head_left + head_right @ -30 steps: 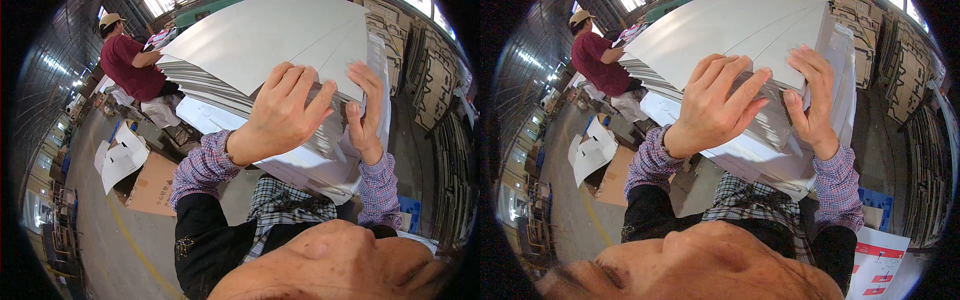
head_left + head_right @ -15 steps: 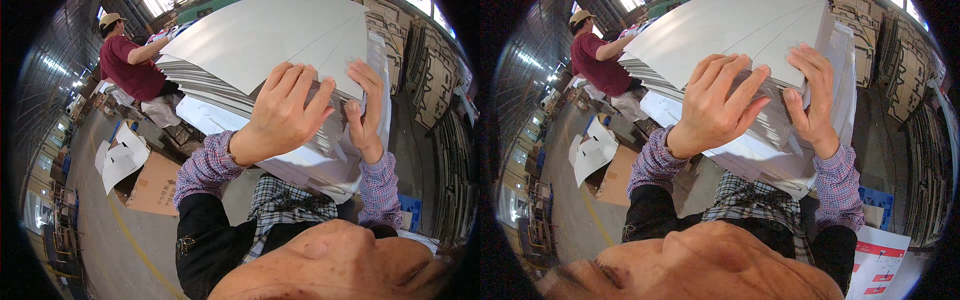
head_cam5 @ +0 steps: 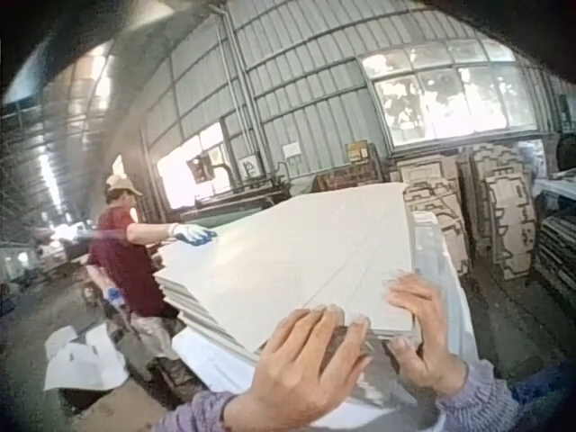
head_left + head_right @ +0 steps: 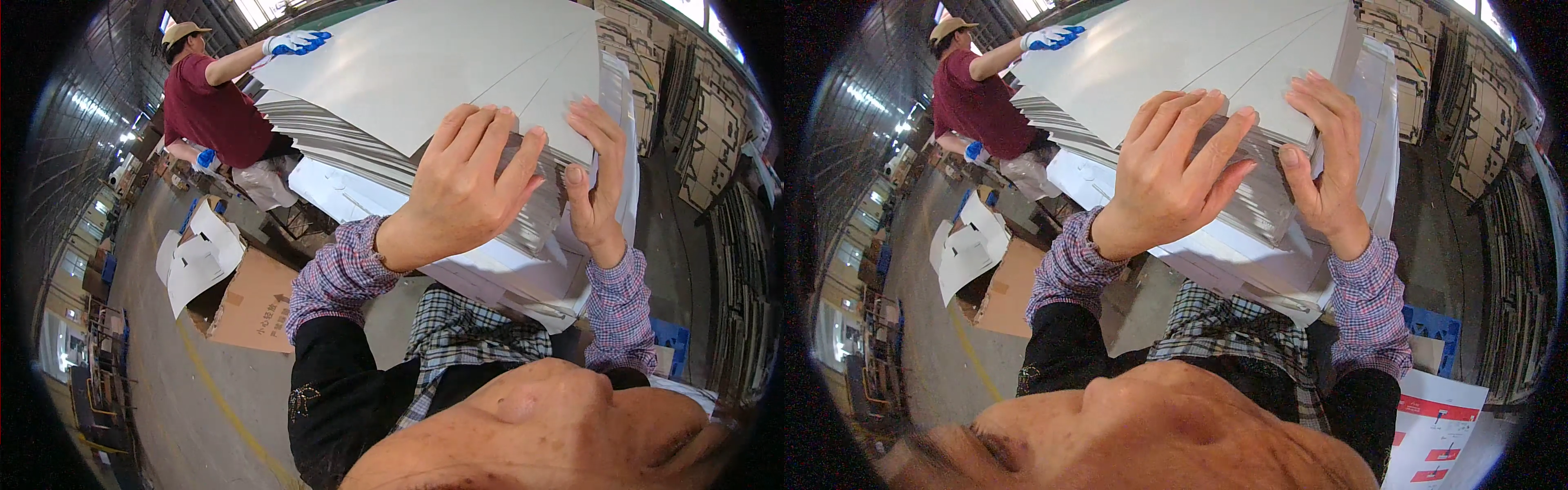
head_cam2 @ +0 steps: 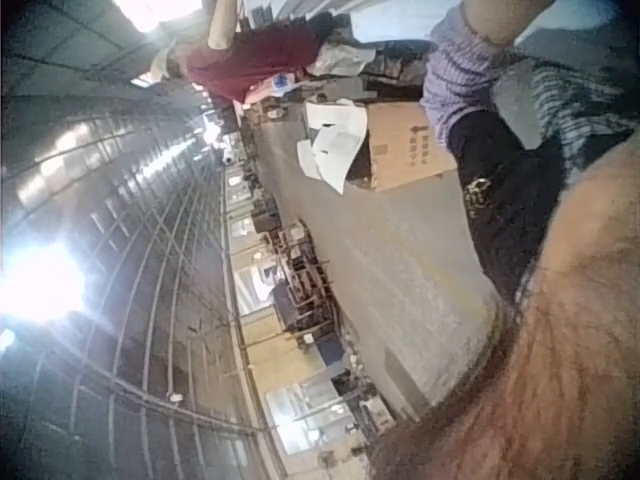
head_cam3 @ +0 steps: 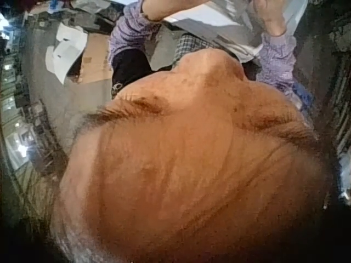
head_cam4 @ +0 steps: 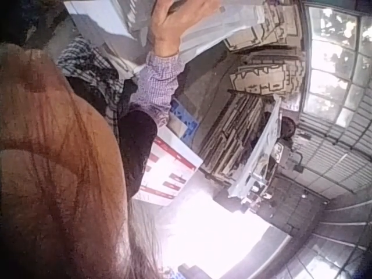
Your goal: Count and arrange large rectangular paper sheets or white cardboard stacks inside a manufacturing facility.
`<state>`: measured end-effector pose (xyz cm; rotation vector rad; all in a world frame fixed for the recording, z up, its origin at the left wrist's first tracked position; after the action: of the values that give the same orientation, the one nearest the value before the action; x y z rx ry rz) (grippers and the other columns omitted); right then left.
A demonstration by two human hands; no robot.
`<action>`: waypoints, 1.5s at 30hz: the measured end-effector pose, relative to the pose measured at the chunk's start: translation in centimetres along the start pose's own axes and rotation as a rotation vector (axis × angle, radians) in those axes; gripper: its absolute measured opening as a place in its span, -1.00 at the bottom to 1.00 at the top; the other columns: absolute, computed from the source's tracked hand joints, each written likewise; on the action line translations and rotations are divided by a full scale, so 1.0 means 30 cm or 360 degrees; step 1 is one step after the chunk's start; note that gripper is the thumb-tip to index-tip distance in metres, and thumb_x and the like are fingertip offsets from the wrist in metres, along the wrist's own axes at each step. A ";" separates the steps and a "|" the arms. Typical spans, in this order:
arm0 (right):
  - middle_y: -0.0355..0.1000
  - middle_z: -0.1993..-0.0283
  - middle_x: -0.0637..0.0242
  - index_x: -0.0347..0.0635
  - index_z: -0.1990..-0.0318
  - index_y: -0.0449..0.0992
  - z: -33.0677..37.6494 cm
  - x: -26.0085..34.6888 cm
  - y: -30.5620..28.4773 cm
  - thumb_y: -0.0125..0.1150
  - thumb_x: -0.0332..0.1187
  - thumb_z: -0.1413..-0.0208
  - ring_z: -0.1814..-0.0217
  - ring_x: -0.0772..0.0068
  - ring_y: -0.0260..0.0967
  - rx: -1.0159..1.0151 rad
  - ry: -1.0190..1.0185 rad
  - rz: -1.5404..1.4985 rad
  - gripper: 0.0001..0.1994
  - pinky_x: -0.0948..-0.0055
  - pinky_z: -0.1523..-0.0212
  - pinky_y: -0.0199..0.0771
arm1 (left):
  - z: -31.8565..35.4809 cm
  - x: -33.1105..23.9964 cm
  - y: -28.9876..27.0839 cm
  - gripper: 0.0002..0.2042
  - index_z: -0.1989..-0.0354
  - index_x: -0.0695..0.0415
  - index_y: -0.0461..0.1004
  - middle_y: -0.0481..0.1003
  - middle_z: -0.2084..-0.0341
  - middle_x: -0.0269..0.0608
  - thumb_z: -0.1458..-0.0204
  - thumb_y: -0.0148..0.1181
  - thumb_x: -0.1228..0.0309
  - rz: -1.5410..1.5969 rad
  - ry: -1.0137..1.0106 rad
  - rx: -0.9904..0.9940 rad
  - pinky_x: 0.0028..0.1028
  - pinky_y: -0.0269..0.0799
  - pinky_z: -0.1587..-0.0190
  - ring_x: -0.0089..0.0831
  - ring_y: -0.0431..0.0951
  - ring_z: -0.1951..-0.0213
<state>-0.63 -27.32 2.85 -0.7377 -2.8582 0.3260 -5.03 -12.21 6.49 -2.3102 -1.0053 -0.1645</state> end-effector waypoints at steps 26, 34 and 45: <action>0.35 -0.31 0.00 -0.31 -0.24 0.41 0.005 0.007 0.011 -0.08 -0.05 -0.44 -0.45 -0.07 0.20 0.0018 0.0012 0.0057 -0.50 0.02 -0.46 0.10 | 0.049 0.148 -0.079 -0.70 0.08 0.16 0.64 0.62 0.19 -0.14 0.04 0.27 0.53 0.0238 0.0077 -0.0172 -0.27 0.58 0.04 -0.18 0.65 0.14; 0.35 -0.31 -0.02 -0.33 -0.24 0.41 -0.003 0.012 0.011 -0.14 -0.06 -0.47 -0.45 -0.06 0.21 0.0017 -0.0045 0.0056 -0.50 0.00 -0.48 0.08 | 0.049 0.220 -0.014 -0.72 0.08 0.16 0.61 0.61 0.18 -0.17 0.02 0.27 0.51 0.0167 -0.0007 -0.0068 -0.34 0.60 0.09 -0.21 0.64 0.15; 0.35 -0.32 -0.01 -0.33 -0.24 0.42 0.009 -0.001 0.018 -0.15 -0.06 -0.47 -0.46 -0.04 0.20 0.0067 0.0007 0.0172 -0.50 0.02 -0.48 0.07 | 0.051 0.244 0.010 -0.67 0.07 0.19 0.59 0.57 0.07 -0.10 -0.04 0.41 0.31 0.0322 -0.0037 0.0154 -0.24 0.49 -0.06 -0.11 0.58 0.04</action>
<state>-0.43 -26.91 2.45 -0.8851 -2.8043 0.3974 0.14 -6.91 7.58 -2.3122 -0.7672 -0.0069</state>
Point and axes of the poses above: each hand's wrist, its own z-axis away from the middle knuckle, its own y-axis out of the palm, x = y × z, the point moved 9 cm from there along -z, towards the middle knuckle
